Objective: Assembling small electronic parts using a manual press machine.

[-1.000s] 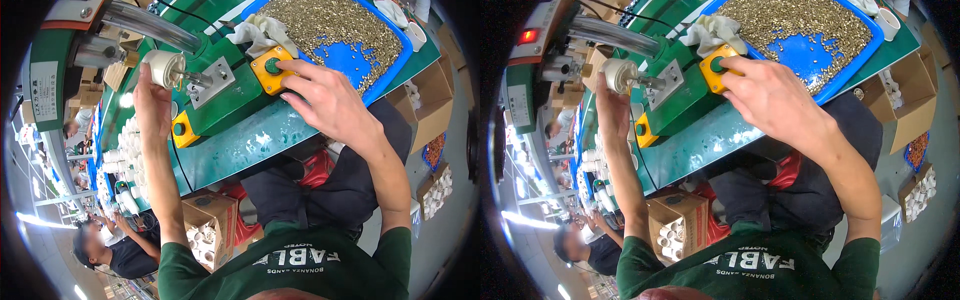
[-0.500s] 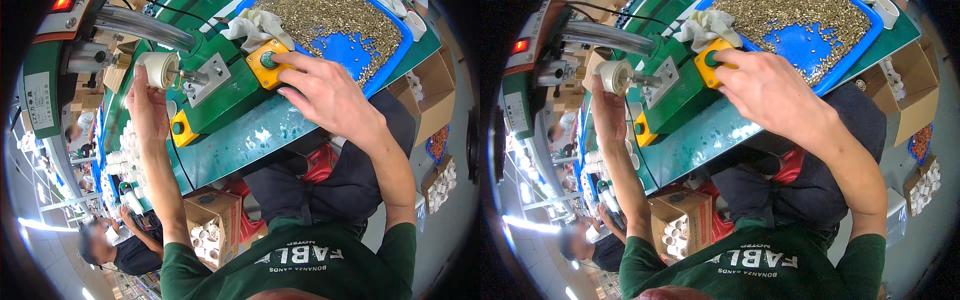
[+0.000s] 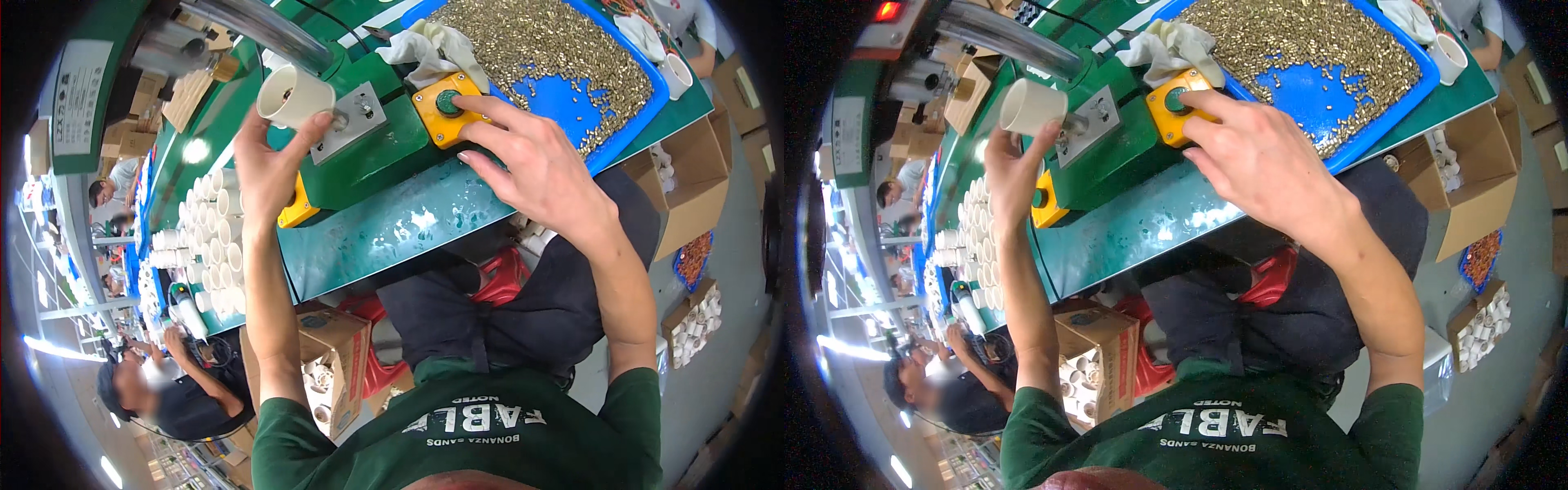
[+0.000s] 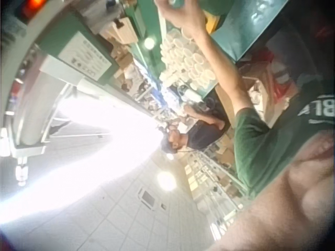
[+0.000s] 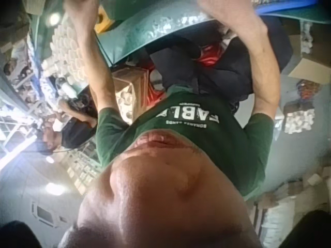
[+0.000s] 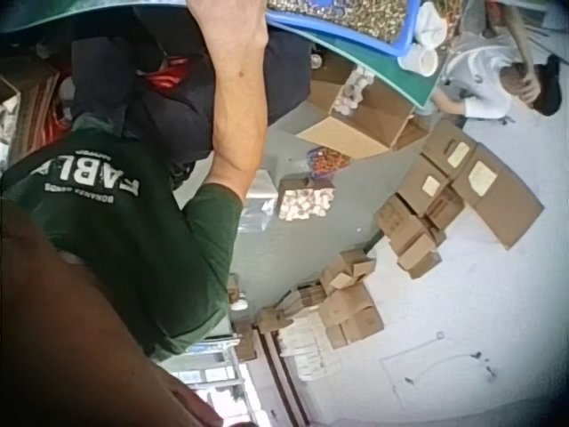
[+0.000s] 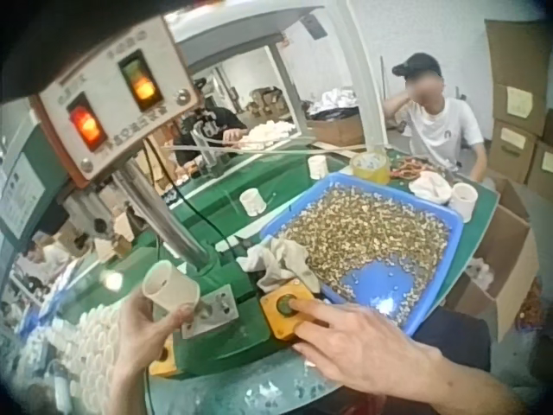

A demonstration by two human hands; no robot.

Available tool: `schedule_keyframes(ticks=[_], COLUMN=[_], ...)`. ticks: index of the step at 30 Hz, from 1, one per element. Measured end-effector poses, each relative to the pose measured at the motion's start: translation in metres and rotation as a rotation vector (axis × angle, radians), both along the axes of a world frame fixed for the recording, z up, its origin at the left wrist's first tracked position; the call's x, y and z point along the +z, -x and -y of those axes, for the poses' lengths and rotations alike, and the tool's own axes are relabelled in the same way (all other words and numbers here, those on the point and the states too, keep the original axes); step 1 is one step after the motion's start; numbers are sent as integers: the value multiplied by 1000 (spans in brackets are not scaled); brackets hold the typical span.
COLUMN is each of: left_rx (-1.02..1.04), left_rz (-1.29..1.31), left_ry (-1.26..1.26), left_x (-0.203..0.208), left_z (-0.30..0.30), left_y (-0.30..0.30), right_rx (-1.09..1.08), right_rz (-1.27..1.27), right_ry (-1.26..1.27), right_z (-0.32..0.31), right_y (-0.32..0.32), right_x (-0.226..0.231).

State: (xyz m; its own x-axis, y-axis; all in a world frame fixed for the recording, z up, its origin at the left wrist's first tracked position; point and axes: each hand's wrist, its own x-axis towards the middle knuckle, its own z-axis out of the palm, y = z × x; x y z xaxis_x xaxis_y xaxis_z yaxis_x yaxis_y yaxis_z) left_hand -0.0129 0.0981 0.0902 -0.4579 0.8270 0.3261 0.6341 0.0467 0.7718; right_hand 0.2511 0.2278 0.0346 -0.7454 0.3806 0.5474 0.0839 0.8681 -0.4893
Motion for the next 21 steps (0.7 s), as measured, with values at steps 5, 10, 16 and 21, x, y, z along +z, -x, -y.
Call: schedule_keyframes(ticks=[5,10,16,21], left_rx=[217,327,423,448], left_rz=[-668,-807,-853,-833], left_ry=[-31,-50,-9,-47], left_x=[-42,-74,-75,-82], left_z=[45,103,99,98], left_y=[-15,-12,-19,-16], right_rx=[15,-8,-28,-33], right_rz=[5,129,158,261], right_ry=[-8,-32,-52,-3], right_z=[0,4,9,6], right_y=[-3,-2,1,3], right_x=[0,7,11,14])
